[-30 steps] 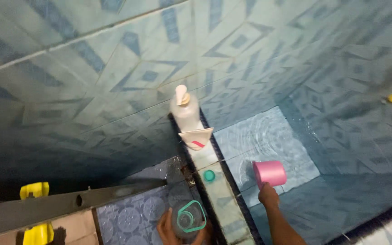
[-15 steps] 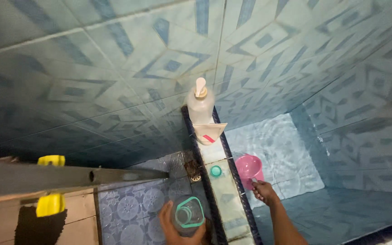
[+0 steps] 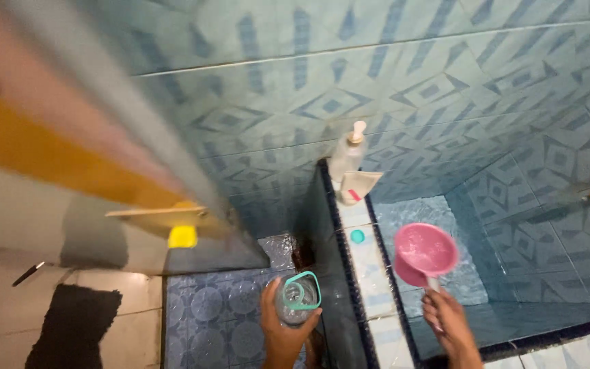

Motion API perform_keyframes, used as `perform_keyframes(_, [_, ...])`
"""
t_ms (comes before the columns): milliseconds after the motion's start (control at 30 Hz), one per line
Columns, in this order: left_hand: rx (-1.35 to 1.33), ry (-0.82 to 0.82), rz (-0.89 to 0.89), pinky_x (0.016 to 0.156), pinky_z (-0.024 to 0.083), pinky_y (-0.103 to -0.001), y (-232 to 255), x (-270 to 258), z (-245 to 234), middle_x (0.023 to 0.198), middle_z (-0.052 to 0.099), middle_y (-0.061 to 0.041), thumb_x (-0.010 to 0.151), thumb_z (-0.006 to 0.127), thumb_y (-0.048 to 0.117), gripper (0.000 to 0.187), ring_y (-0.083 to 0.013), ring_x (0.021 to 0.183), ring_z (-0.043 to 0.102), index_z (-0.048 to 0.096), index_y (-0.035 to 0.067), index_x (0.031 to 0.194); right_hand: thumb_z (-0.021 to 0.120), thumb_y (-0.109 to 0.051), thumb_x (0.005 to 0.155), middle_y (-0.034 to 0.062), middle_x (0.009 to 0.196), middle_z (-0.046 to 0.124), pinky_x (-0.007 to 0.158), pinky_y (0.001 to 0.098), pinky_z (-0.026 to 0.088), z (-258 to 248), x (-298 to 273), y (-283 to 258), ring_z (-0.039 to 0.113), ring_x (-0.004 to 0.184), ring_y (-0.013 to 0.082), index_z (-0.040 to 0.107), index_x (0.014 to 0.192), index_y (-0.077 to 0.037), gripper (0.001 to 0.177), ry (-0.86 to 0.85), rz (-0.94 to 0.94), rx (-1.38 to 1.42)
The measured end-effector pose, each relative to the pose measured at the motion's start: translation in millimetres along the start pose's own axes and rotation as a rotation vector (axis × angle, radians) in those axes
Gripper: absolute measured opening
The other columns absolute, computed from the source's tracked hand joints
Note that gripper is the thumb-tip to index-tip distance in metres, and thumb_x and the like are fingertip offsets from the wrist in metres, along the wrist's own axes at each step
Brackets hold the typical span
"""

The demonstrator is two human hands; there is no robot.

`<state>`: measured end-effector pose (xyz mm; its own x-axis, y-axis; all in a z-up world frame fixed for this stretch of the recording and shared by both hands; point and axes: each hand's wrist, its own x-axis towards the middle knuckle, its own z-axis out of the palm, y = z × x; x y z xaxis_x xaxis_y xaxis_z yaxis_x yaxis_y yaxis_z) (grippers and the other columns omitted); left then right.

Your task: Filling a water bottle using a pink scoop from a water reservoir in a bathroom.

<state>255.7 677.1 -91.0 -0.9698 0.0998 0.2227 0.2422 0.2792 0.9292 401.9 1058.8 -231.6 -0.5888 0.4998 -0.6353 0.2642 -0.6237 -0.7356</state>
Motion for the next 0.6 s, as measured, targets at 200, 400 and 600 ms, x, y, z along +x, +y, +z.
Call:
perform_keyframes(200, [0.023,0.047,-0.073,0.101,0.049,-0.045,15,-8,-60,0.129,0.05,-0.02,0.055,0.096,0.017,0.105,-0.0298,0.119,0.056,0.042,0.002,0.144,0.056,-0.008,0.097,0.006,0.079,0.051,0.038,0.0233,0.027,26,-134,-43,0.038,0.052,0.0069,0.056,0.137,-0.003,0.04,0.04,-0.105,-0.099])
perform_keyframes(400, [-0.268,0.06,-0.04,0.111,0.044,-0.045,-38,-31,-105,0.137,0.05,-0.023,0.072,0.08,0.021,0.094,-0.0315,0.13,0.053,0.032,0.002,0.15,0.056,-0.008,0.095,0.0073,0.075,0.05,0.039,0.0241,0.025,22,-189,-15,0.034,0.049,0.0075,0.055,0.146,-0.005,0.051,-0.04,-0.138,-0.088])
perform_keyframes(600, [-0.483,0.101,-0.045,0.113,0.041,-0.046,-17,-28,-144,0.144,0.049,-0.02,0.081,0.072,0.035,0.09,-0.0307,0.134,0.051,0.032,0.003,0.154,0.058,-0.001,0.094,0.0121,0.072,0.06,0.04,0.0261,0.029,85,-253,4,0.041,0.048,0.0086,0.059,0.145,-0.002,0.052,0.02,-0.237,-0.175])
